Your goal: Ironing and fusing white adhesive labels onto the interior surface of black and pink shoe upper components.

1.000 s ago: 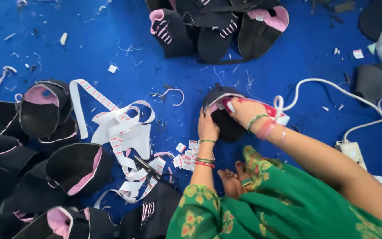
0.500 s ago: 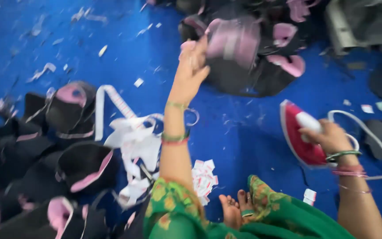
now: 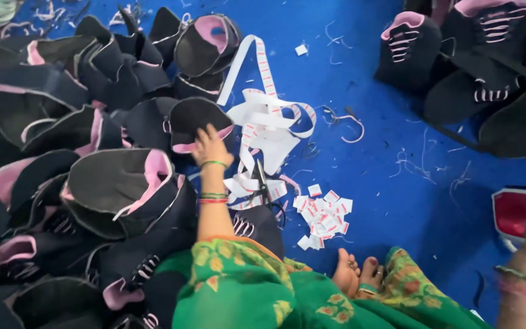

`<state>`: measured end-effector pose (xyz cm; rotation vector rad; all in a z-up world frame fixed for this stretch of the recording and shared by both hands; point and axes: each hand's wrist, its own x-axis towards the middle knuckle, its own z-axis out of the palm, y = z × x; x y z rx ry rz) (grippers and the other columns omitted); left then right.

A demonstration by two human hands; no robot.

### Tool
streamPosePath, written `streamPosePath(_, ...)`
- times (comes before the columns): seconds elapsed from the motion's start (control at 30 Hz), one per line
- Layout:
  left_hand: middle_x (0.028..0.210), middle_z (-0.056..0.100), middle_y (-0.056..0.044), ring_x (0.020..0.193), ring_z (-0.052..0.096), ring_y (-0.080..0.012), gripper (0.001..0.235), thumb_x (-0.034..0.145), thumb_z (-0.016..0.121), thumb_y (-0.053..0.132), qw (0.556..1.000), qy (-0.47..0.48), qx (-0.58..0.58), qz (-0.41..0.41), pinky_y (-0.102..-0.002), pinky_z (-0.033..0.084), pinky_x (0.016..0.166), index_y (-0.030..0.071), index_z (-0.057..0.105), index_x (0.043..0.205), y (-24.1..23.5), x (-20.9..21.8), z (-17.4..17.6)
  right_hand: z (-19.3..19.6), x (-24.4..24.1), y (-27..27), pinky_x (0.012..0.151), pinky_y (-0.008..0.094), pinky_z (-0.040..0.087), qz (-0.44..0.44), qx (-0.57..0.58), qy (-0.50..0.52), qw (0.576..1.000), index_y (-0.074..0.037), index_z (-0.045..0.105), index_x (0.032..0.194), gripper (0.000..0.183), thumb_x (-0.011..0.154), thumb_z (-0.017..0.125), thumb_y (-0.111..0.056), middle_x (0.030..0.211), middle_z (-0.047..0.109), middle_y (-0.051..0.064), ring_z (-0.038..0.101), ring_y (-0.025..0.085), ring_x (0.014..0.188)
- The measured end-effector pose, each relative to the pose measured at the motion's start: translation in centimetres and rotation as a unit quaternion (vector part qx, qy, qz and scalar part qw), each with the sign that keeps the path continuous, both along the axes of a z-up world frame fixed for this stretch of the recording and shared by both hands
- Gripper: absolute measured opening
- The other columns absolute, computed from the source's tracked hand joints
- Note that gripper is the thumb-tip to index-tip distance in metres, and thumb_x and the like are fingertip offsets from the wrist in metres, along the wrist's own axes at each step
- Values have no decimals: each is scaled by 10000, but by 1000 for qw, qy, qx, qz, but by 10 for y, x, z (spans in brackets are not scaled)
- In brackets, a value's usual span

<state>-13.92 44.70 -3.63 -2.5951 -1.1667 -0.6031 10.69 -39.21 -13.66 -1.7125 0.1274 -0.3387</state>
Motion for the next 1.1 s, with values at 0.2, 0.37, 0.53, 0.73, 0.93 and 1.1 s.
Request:
streamPosePath(0.2, 987, 770, -169, 992, 716, -338, 199, 864, 733, 165, 970, -96, -207, -87, -513, 492, 968, 128, 778, 1054, -86, -13, 140, 62, -23, 53, 1019, 329, 548, 13, 32, -76, 997, 81, 628, 1293, 352, 979, 651, -77, 1288, 708, 122, 640, 183, 1092)
streamPosePath(0.37, 985, 748, -99, 870, 734, -169, 225, 952, 704, 118, 716, -398, -514, -257, -340, 574, 732, 37, 632, 1149, -218, 57, 200, 154, -98, 96, 1041, 391, 458, -58, -131, -143, 979, 68, 342, 1459, 738, 881, 772, -91, 1317, 498, 108, 513, 231, 1230)
streamPosePath(0.53, 853, 667, -35, 721, 676, -148, 148, 923, 674, 101, 239, -476, -833, -150, -348, 621, 630, 75, 602, 1050, -358, 108, 161, 59, -145, 71, 941, 317, 492, -49, -134, -12, 990, -9, 581, 1199, 230, 1136, 733, -170, 1063, 578, 55, 510, 140, 940)
streamPosePath(0.73, 899, 709, -79, 822, 727, -212, 104, 935, 685, 100, 171, -483, -857, 49, -393, 644, 741, 40, 600, 938, -472, 162, 10, 95, -127, 173, 955, 432, 529, 277, 381, 291, 833, -187, 445, 1482, 688, 872, 749, -281, 1331, 604, 122, 614, 236, 1196)
streamPosePath(0.93, 1025, 771, -142, 926, 749, -252, 238, 885, 732, 97, 651, -136, -670, -331, -406, 598, 877, 45, 718, 1116, -452, 139, 29, 100, -100, 177, 843, 346, 553, 187, -195, 157, 950, -25, 505, 1376, 819, 711, 937, -227, 1156, 659, 106, 667, 203, 1019)
streamPosePath(1.1, 1292, 670, -217, 1214, 620, -406, 368, 818, 680, 0, 725, -100, -459, -503, -451, 465, 1067, 34, 716, 1182, -439, 129, 54, 119, -118, 131, 677, 326, 559, 129, -176, 155, 963, -23, 643, 1232, 618, 728, 919, -251, 860, 662, 92, 648, 184, 726)
